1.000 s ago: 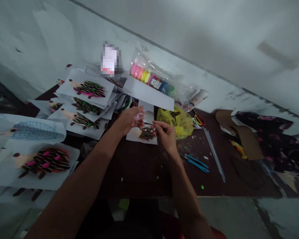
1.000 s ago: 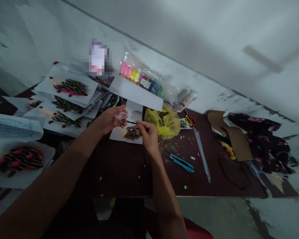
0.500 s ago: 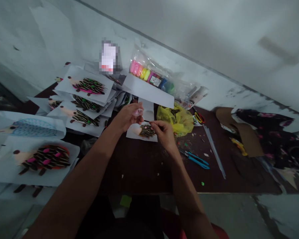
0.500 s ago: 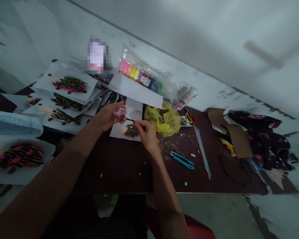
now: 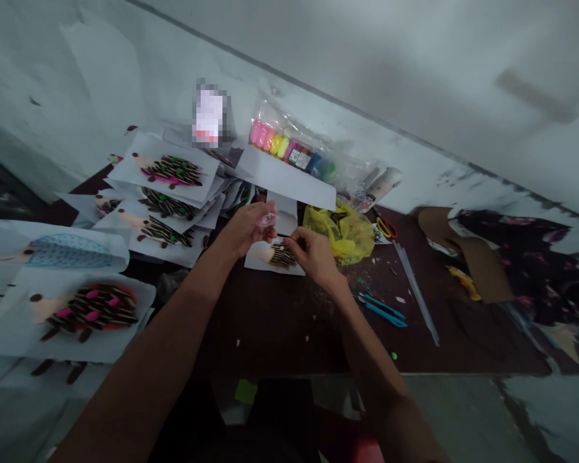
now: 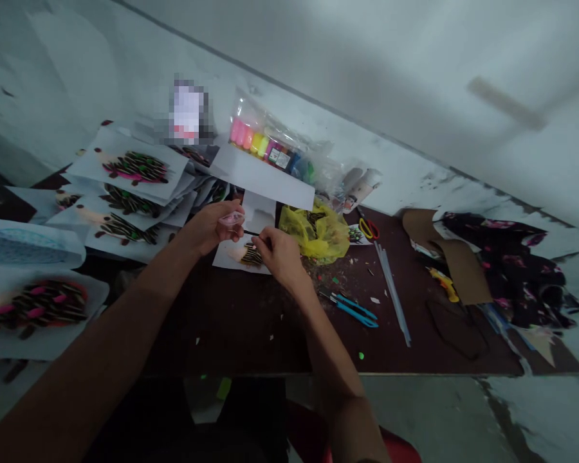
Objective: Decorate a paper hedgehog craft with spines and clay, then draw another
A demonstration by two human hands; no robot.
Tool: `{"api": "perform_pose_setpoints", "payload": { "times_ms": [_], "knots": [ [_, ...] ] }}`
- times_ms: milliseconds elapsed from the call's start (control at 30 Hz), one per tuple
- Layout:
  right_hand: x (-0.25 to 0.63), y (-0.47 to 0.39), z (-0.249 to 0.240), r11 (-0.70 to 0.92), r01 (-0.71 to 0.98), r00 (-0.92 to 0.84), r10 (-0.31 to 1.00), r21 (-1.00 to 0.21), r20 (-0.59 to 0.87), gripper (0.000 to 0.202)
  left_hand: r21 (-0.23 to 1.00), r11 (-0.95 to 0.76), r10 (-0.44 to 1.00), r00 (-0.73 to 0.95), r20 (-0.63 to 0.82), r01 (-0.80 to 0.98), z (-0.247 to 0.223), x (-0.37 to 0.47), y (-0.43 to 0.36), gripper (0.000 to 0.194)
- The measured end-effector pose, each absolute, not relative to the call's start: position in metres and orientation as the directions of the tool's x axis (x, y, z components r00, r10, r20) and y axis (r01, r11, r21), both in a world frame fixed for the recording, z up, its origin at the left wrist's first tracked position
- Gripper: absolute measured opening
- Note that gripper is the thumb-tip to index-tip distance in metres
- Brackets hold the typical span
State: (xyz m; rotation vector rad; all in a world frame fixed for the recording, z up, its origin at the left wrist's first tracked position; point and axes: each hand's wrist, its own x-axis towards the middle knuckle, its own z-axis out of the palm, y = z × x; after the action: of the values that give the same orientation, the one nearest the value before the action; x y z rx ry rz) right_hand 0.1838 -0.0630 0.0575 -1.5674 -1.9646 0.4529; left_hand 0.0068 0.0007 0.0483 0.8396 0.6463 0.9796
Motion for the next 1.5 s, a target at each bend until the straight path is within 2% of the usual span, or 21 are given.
{"api": "perform_pose_setpoints", "payload": {
  "times_ms": [167, 267, 433, 600, 1167, 1500],
  "knots": [
    [0.191, -0.063, 0.039, 0.239, 0.624, -0.106, 0.969, -0.744, 0.223, 0.014, 0.837, 0.308, 0.907, 0.406, -0.115, -0.451, 0.05, 0.007, 0.0, 0.027],
    [0.194, -0.067, 0.036, 0.232, 0.595, -0.12, 0.972, -0.77, 0.2, 0.015, 0.841, 0.313, 0.908, 0.397, -0.13, -0.44, 0.052, 0.007, -0.001, 0.025],
    [0.194, -0.071, 0.043, 0.235, 0.685, -0.124, 0.97, -0.689, 0.208, 0.029, 0.845, 0.317, 0.909, 0.392, -0.141, -0.432, 0.054, 0.007, -0.002, 0.024],
    [0.196, -0.071, 0.042, 0.304, 0.706, -0.189, 0.951, -0.639, 0.244, 0.009, 0.853, 0.306, 0.912, 0.389, -0.134, -0.422, 0.053, 0.008, -0.002, 0.024],
    [0.193, -0.07, 0.035, 0.319, 0.763, -0.247, 0.948, -0.562, 0.202, 0.012, 0.85, 0.294, 0.919, 0.375, -0.125, -0.436, 0.056, 0.007, -0.003, 0.026],
    [0.189, -0.071, 0.037, 0.314, 0.77, -0.202, 0.946, -0.556, 0.254, 0.014, 0.856, 0.288, 0.925, 0.355, -0.133, -0.429, 0.059, 0.007, -0.004, 0.014]
  ]
}}
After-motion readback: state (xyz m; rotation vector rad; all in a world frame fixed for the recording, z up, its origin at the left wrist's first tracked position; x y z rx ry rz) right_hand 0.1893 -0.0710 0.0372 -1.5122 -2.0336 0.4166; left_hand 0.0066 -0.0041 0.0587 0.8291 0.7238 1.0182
